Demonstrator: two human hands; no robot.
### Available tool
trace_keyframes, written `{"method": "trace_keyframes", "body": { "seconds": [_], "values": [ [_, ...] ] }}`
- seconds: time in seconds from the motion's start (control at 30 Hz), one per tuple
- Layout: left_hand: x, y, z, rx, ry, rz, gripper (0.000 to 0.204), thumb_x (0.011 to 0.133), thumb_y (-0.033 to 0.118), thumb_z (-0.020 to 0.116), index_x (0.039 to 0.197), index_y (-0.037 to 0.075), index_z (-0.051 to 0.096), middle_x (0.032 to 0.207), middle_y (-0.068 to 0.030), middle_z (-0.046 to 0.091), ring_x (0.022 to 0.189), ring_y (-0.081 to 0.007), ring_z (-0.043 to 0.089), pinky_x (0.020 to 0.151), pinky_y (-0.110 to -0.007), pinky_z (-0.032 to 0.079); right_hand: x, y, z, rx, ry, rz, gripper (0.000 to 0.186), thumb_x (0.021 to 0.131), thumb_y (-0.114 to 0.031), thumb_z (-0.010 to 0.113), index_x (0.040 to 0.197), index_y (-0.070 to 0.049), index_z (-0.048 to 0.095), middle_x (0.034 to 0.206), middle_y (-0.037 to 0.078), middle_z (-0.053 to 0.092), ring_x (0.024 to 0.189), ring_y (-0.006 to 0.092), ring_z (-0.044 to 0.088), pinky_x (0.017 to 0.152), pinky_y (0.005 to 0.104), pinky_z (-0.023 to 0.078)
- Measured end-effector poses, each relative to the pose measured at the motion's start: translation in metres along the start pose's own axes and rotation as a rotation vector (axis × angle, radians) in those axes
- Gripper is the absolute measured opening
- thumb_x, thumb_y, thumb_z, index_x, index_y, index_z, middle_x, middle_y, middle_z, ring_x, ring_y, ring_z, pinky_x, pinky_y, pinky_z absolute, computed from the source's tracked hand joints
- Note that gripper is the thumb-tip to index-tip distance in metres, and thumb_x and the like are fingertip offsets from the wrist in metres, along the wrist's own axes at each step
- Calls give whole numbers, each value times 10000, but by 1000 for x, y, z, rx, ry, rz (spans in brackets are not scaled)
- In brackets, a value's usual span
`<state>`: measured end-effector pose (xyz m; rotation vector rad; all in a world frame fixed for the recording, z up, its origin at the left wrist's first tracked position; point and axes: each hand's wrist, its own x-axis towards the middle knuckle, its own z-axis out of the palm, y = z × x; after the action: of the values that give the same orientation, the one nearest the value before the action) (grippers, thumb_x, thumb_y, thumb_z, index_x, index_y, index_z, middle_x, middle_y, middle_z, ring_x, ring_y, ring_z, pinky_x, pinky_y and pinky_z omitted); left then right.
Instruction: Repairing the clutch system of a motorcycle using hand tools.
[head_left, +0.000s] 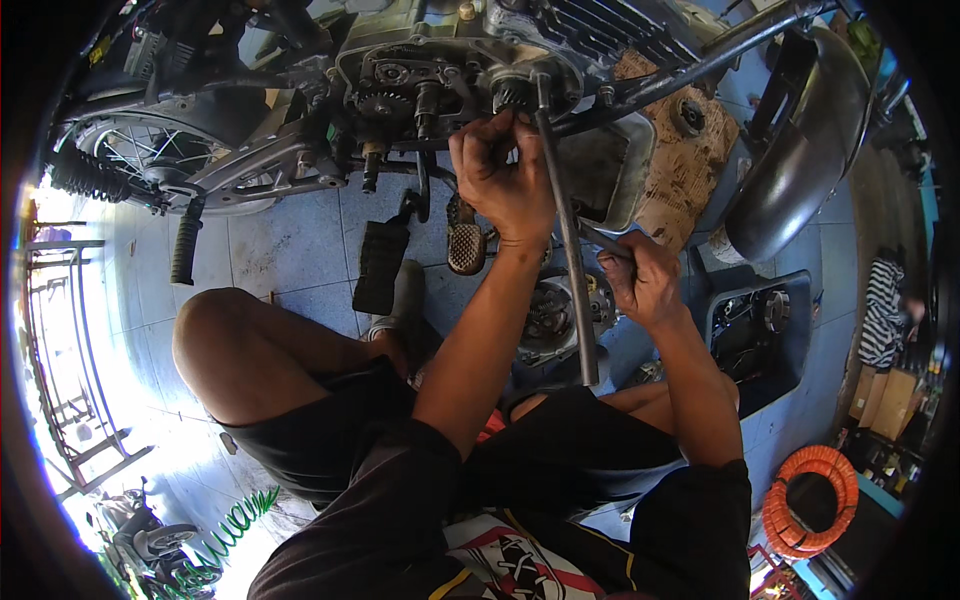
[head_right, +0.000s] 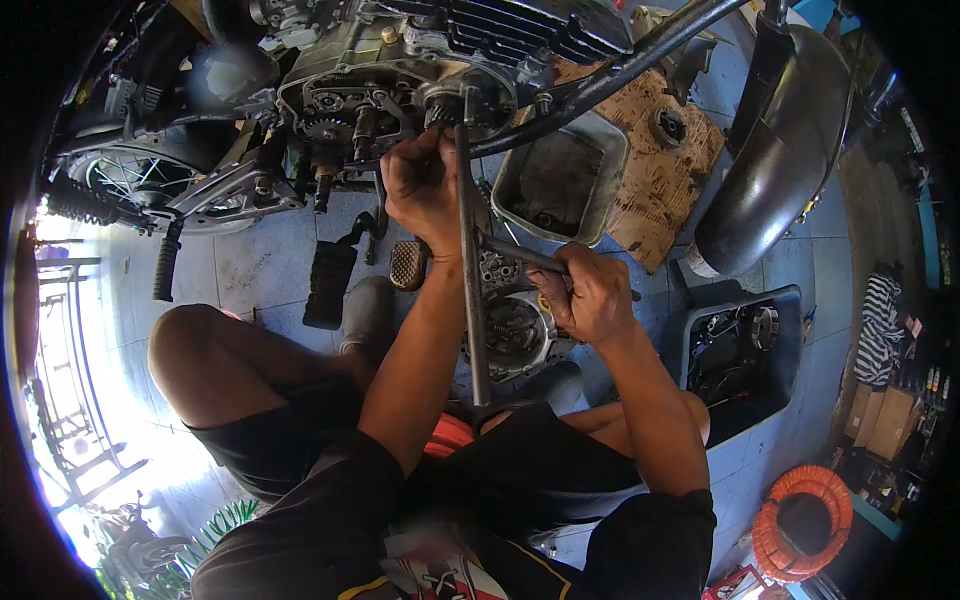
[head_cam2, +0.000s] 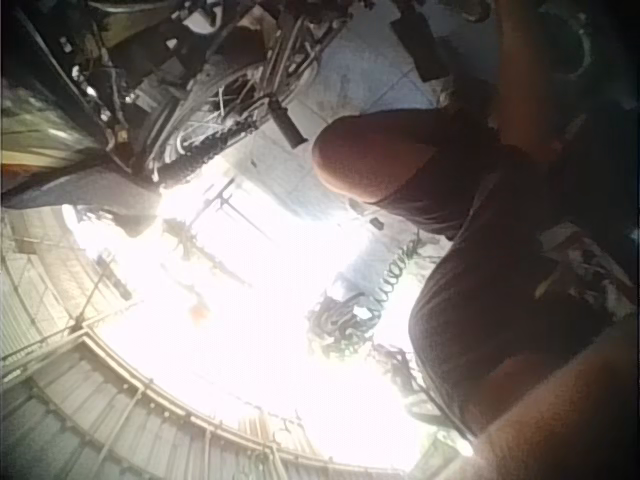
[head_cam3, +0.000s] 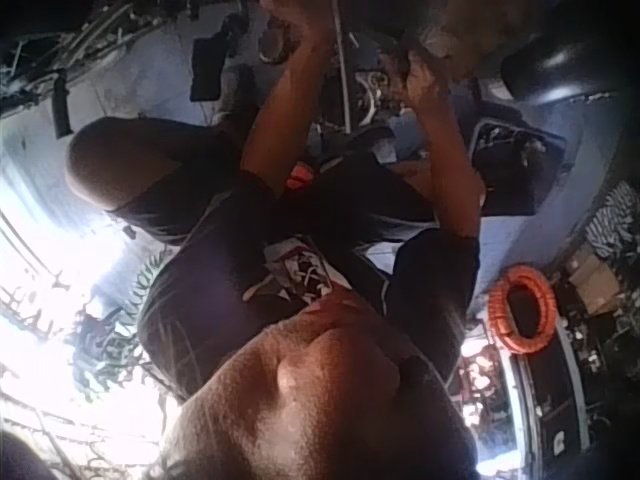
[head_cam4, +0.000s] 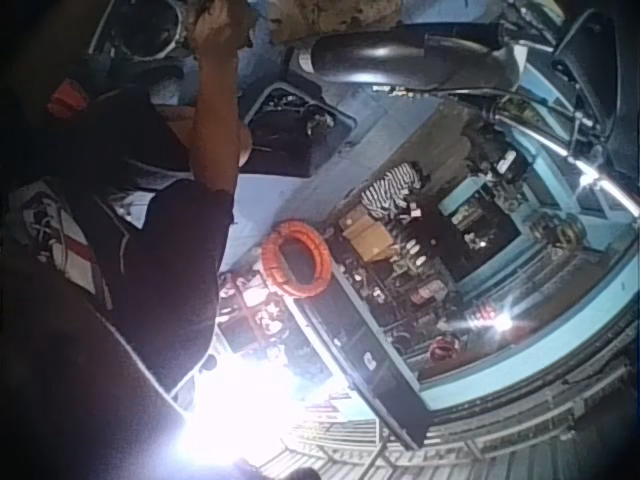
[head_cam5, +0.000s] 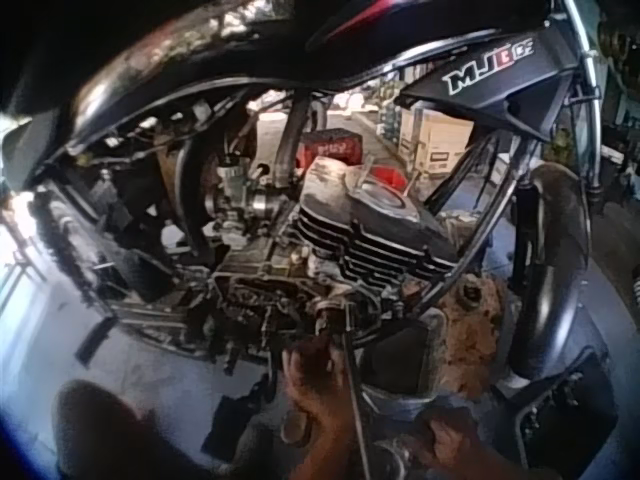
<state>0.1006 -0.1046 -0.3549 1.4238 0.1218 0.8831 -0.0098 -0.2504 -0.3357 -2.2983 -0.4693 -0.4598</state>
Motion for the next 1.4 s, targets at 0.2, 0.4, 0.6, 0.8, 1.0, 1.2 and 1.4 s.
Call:
{"method": "trace_keyframes", "body": {
  "seconds": [0.2,0.4,0.6,0.8,1.0,1.2,1.4],
  "values": [
    [0,0,6,79,77,98,89,812,-13,721,865,-10,650,901,-56,576,738,-128,584,671,-251,492,-2,6,1,6,16,-19,359,926,-316,691,768,-15,575,654,105,643,491,238,626,445,340,467],
    [-2,-2,5,81,20,93,180,799,-53,698,965,-17,637,1003,-112,547,846,-188,632,692,-268,549,-5,6,-2,16,23,-1,356,923,-315,692,770,-14,581,644,106,637,492,245,622,452,341,464],
    [0,-5,0,64,-18,136,171,821,-42,694,984,-24,648,1006,-112,540,857,-189,629,732,-267,543,-3,3,-5,15,6,36,339,922,-299,696,774,-12,593,641,99,639,494,243,624,456,340,468],
    [-4,-3,2,6,-13,54,147,861,-33,680,1007,-25,658,1025,-101,545,888,-176,626,771,-264,530,-2,0,-9,43,-20,79,331,924,-283,695,764,-7,605,646,95,643,500,234,630,458,330,468],
    [-4,-4,-7,89,-49,76,158,886,-13,674,1042,-18,647,1019,-87,559,877,-162,617,751,-268,524,-7,3,-8,56,-12,110,317,927,-276,692,810,8,615,639,100,636,502,210,627,463,321,464],
    [5,-5,-18,-43,-82,87,228,923,0,629,1144,-20,575,1063,-107,603,820,-151,614,755,-267,502,-17,12,-6,52,63,112,282,940,-248,680,831,2,609,576,73,570,472,154,549,464,309,425],
    [10,6,-14,36,-230,47,164,913,4,623,1067,-16,570,1169,-151,606,814,-181,639,752,-285,511,-19,-1,0,208,213,282,226,964,-202,609,873,5,618,667,30,585,571,124,513,547,285,415]
  ]
}}
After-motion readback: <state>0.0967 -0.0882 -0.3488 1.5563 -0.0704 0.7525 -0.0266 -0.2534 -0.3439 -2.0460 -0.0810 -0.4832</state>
